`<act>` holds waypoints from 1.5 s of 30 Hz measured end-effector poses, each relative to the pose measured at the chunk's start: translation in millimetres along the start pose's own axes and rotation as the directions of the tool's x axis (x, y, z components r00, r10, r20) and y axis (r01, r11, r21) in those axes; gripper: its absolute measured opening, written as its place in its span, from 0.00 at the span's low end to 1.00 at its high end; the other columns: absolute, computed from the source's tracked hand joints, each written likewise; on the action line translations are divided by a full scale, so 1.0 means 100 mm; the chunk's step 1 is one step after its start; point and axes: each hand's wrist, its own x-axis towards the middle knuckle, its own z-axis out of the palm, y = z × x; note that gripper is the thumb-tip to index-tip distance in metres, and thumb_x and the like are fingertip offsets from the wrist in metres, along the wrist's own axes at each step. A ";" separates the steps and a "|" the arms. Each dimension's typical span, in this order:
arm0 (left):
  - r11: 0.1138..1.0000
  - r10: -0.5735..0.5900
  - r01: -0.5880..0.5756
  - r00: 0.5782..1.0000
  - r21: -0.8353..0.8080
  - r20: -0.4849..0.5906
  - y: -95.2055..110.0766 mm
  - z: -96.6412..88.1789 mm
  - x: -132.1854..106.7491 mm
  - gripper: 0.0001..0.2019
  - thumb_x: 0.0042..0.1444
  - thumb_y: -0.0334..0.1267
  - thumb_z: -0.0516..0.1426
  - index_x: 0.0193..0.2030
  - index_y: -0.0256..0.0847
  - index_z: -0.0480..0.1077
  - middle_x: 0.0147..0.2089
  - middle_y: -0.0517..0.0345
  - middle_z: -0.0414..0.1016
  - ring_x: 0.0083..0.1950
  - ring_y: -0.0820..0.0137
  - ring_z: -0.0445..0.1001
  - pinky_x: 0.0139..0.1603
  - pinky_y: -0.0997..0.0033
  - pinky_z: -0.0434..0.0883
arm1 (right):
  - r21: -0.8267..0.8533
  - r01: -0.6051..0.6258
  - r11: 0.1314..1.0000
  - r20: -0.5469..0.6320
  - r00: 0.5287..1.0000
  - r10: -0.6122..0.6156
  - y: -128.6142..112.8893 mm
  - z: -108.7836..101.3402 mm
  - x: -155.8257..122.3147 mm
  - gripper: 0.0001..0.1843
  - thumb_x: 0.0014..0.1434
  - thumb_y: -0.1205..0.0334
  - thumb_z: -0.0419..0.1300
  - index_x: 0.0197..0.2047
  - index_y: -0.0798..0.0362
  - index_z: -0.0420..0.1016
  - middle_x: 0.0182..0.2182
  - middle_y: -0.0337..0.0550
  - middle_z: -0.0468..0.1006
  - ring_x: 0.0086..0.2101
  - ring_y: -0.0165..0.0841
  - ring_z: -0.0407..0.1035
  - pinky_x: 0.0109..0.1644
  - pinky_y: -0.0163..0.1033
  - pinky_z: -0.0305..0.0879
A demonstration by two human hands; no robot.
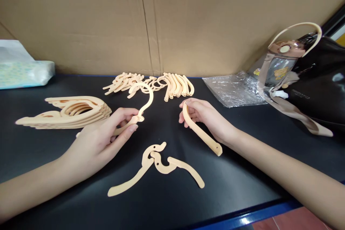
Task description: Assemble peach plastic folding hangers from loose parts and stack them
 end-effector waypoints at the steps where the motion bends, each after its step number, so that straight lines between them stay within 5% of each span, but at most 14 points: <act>1: 1.000 -0.009 0.009 1.000 -0.001 0.009 0.01 0.00 0.00 0.09 0.69 0.42 0.47 0.52 0.46 0.60 0.33 0.68 0.72 0.29 0.75 0.73 0.29 0.76 0.63 | 0.028 -0.011 1.000 0.018 1.000 0.011 0.00 0.00 -0.01 0.09 0.67 0.61 0.50 0.38 0.54 0.69 0.24 0.40 0.77 0.23 0.26 0.70 0.30 0.29 0.68; 8: 1.000 -0.020 0.021 0.999 -0.007 0.043 0.01 0.00 0.01 0.08 0.68 0.41 0.46 0.51 0.46 0.60 0.28 0.69 0.68 0.25 0.75 0.69 0.27 0.75 0.61 | 0.072 -0.081 0.994 0.038 0.996 0.078 -0.03 0.02 -0.03 0.09 0.68 0.60 0.49 0.42 0.53 0.68 0.19 0.37 0.74 0.16 0.26 0.65 0.20 0.28 0.63; 16: 0.999 -0.020 0.021 1.000 -0.045 0.016 -0.04 0.02 -0.01 0.05 0.68 0.41 0.46 0.46 0.47 0.58 0.29 0.68 0.71 0.24 0.74 0.70 0.24 0.76 0.60 | -0.117 -0.073 0.990 0.060 0.995 0.081 -0.05 0.06 -0.08 0.10 0.70 0.57 0.47 0.43 0.52 0.66 0.13 0.25 0.56 0.12 0.22 0.44 0.14 0.27 0.50; 22: 0.999 -0.008 0.010 0.999 -0.053 0.038 -0.03 0.01 0.00 0.06 0.70 0.43 0.45 0.45 0.46 0.57 0.25 0.71 0.68 0.21 0.76 0.66 0.23 0.77 0.59 | -0.514 0.163 0.842 0.203 0.977 -0.066 -0.01 0.12 -0.20 0.17 0.68 0.55 0.52 0.57 0.50 0.66 0.18 0.26 0.55 0.19 0.24 0.50 0.21 0.30 0.48; 25: 0.998 0.017 -0.014 0.998 -0.059 0.056 -0.03 0.01 0.00 0.06 0.70 0.44 0.45 0.45 0.46 0.58 0.28 0.71 0.70 0.23 0.76 0.69 0.24 0.77 0.60 | -0.680 0.295 0.671 0.270 0.952 -0.145 -0.01 0.15 -0.25 0.26 0.69 0.58 0.51 0.68 0.51 0.56 0.21 0.28 0.57 0.21 0.26 0.55 0.26 0.32 0.53; 28: 0.997 0.045 -0.042 0.997 -0.062 0.056 -0.03 0.02 0.00 0.07 0.70 0.44 0.45 0.46 0.46 0.60 0.29 0.70 0.71 0.25 0.75 0.70 0.25 0.77 0.60 | -0.690 0.379 0.617 0.333 0.923 -0.195 0.00 0.15 -0.26 0.32 0.71 0.60 0.47 0.73 0.58 0.43 0.26 0.31 0.69 0.26 0.27 0.62 0.32 0.34 0.60; 31: 0.995 0.083 -0.080 0.996 -0.066 0.041 -0.03 0.01 0.02 0.09 0.71 0.43 0.45 0.45 0.46 0.63 0.30 0.69 0.71 0.26 0.76 0.71 0.27 0.77 0.61 | -0.661 0.451 0.599 0.359 0.892 -0.276 0.02 0.15 -0.26 0.32 0.71 0.61 0.45 0.73 0.62 0.42 0.28 0.34 0.74 0.27 0.28 0.65 0.35 0.34 0.62; 36: 0.990 0.122 -0.120 0.992 -0.069 0.028 -0.02 0.01 0.03 0.10 0.71 0.42 0.45 0.46 0.44 0.65 0.32 0.67 0.73 0.29 0.75 0.73 0.29 0.77 0.63 | -0.692 0.459 0.557 0.334 0.888 -0.317 0.02 0.16 -0.27 0.25 0.72 0.60 0.44 0.69 0.60 0.56 0.26 0.34 0.74 0.25 0.27 0.67 0.33 0.33 0.63; 45: 0.998 0.068 -0.068 0.997 -0.005 0.034 -0.02 0.04 0.01 0.06 0.69 0.39 0.46 0.49 0.44 0.59 0.26 0.71 0.71 0.22 0.75 0.70 0.24 0.78 0.60 | -0.726 0.439 0.529 0.340 0.898 -0.279 0.00 0.22 -0.30 0.21 0.69 0.59 0.50 0.61 0.59 0.57 0.17 0.25 0.55 0.17 0.27 0.57 0.24 0.33 0.52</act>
